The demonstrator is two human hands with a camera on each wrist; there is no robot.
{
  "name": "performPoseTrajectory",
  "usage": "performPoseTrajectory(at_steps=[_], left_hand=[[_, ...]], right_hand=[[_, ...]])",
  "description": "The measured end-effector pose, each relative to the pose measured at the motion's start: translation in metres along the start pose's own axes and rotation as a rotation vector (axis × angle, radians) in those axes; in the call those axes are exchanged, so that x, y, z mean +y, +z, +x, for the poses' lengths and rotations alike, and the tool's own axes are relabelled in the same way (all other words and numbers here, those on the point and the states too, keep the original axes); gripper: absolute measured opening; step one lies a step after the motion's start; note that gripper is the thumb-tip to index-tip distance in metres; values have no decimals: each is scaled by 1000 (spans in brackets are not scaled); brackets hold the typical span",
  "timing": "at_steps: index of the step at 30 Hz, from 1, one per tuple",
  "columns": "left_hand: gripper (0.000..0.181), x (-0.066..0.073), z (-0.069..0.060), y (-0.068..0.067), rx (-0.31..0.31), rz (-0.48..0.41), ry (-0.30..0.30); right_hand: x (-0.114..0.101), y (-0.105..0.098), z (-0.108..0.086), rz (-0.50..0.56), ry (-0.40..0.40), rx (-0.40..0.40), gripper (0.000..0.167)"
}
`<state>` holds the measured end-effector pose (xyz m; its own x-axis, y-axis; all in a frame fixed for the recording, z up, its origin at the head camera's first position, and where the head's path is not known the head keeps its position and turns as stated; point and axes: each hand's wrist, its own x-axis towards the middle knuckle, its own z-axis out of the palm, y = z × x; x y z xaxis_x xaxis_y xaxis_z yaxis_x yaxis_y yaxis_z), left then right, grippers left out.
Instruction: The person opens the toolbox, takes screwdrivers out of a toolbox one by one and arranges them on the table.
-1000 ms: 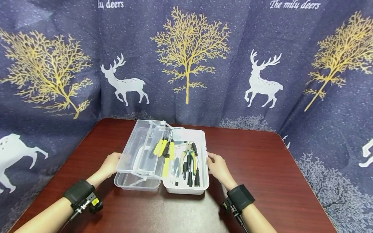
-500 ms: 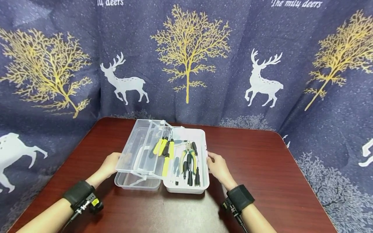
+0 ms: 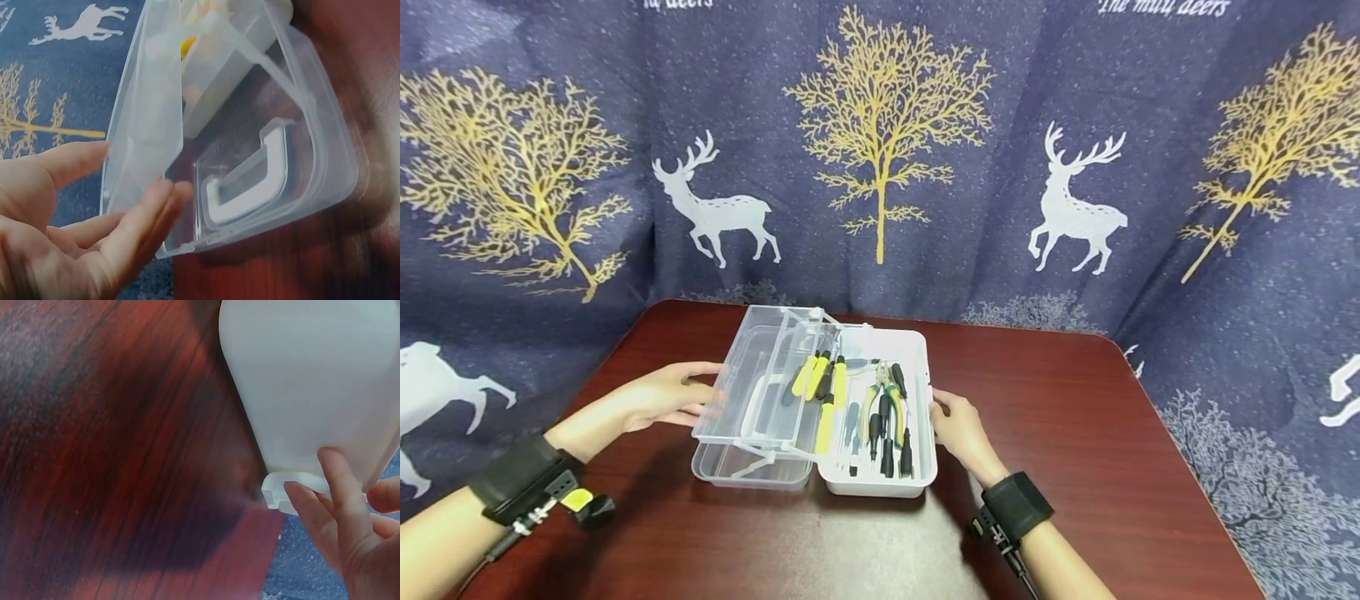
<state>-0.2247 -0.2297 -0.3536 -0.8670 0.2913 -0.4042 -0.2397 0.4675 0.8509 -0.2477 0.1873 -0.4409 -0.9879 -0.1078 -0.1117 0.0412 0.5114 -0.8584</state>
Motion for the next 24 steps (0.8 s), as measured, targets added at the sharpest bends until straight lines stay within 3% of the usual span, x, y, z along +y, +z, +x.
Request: performPoseTrajectory(at_steps=[7,10,14,18,21,24], left_hand=[[87,-10,1,-7,-103,-83,52],[86,-14,1,-6,-96,-121,40],[81,-12,0,0,-63,-137,17],[78,-11,-2,3,-57,-142,14],[77,-11,-3,2,-55,-146,9],[77,-11,-3,1,-56,-138,13]], right_hand=[[-4,-3,1,-26,1,-27,44],[-10,-9,2,-140,-33,-37,43],[-26,-22,10,-344,-129,50,39],[-55,-32,26,-425,-218,144,32],[-83,-33,38,-482,-281,103,26],[-107,-28,48,-555,-312,-19,31]])
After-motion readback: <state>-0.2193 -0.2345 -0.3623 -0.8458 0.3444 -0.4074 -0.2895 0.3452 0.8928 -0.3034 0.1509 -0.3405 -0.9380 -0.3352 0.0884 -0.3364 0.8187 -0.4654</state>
